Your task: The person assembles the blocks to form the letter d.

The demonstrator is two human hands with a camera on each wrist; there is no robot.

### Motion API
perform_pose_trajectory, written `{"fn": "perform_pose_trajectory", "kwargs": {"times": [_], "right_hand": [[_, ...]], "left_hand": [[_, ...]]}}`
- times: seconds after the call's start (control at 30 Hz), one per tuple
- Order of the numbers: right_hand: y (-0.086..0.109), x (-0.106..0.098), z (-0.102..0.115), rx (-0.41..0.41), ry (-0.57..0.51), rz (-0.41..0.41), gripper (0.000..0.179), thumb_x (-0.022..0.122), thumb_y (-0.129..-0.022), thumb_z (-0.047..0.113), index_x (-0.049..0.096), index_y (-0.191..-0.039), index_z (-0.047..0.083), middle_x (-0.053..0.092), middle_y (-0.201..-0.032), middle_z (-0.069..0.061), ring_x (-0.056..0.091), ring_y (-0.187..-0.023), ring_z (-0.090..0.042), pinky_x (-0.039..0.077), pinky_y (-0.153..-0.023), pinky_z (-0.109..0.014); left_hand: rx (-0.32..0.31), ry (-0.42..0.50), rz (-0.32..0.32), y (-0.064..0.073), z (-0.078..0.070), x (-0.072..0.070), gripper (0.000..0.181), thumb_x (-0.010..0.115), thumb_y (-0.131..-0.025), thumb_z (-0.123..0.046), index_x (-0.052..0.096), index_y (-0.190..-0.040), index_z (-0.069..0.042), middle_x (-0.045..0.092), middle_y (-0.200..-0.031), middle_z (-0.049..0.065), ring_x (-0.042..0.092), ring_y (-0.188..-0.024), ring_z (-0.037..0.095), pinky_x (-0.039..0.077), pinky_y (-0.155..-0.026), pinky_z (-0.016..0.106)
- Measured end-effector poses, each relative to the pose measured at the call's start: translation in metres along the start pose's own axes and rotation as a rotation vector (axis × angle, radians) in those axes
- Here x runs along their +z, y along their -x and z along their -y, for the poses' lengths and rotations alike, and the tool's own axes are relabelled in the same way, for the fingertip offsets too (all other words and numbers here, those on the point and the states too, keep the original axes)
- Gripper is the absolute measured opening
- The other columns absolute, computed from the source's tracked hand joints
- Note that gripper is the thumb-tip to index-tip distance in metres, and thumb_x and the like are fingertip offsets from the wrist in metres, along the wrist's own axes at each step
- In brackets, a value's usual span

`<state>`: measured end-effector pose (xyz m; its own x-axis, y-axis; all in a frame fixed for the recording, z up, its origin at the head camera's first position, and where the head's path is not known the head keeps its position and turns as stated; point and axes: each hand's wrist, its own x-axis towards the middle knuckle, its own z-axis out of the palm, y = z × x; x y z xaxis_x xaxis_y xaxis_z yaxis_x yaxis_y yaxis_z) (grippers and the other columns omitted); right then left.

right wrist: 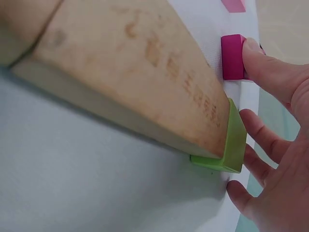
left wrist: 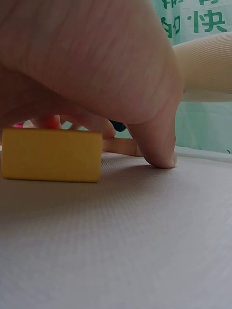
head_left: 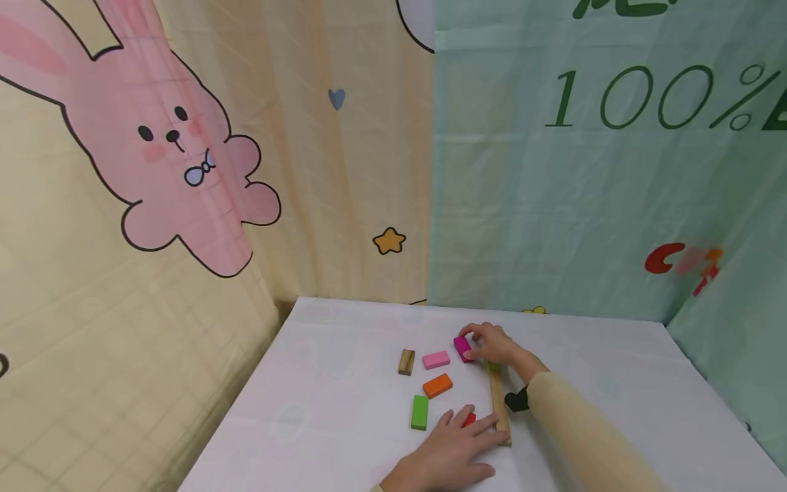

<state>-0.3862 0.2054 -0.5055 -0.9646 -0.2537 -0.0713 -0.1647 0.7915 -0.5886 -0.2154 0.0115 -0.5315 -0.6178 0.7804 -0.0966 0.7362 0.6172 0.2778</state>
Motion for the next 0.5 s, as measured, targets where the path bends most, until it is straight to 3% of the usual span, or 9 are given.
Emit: {"fn": "perform_pose_trajectory", "kwargs": {"times": [0.1, 0.5], "right_hand": [[0.0029, 0.003, 0.0014, -0.02, -0.025, -0.005, 0.044, 0.084, -0.083, 0.019, 0.065, -0.122, 0.025, 0.061, -0.117, -0.009, 0.046, -0.115, -0.033, 0.051, -0.092, -0.054], [0.0059, 0.0033, 0.0061, -0.049, 0.045, -0.059, 0.047, 0.085, -0.082, 0.024, 0.062, -0.123, 0.027, 0.065, -0.112, -0.001, 0.052, -0.11, -0.026, 0.05, -0.091, -0.053]], "left_hand": [[-0.003, 0.023, 0.022, 0.0018, 0.0003, 0.0014, 0.06, 0.057, -0.099, -0.052, 0.029, -0.152, -0.055, 0.023, -0.16, -0.024, 0.023, -0.15, 0.021, 0.033, -0.112, 0.056], [0.016, -0.038, -0.022, 0.0039, -0.0015, -0.0008, 0.059, 0.053, -0.101, -0.053, 0.026, -0.153, -0.054, 0.022, -0.161, -0.023, 0.023, -0.15, 0.022, 0.032, -0.113, 0.056]]}}
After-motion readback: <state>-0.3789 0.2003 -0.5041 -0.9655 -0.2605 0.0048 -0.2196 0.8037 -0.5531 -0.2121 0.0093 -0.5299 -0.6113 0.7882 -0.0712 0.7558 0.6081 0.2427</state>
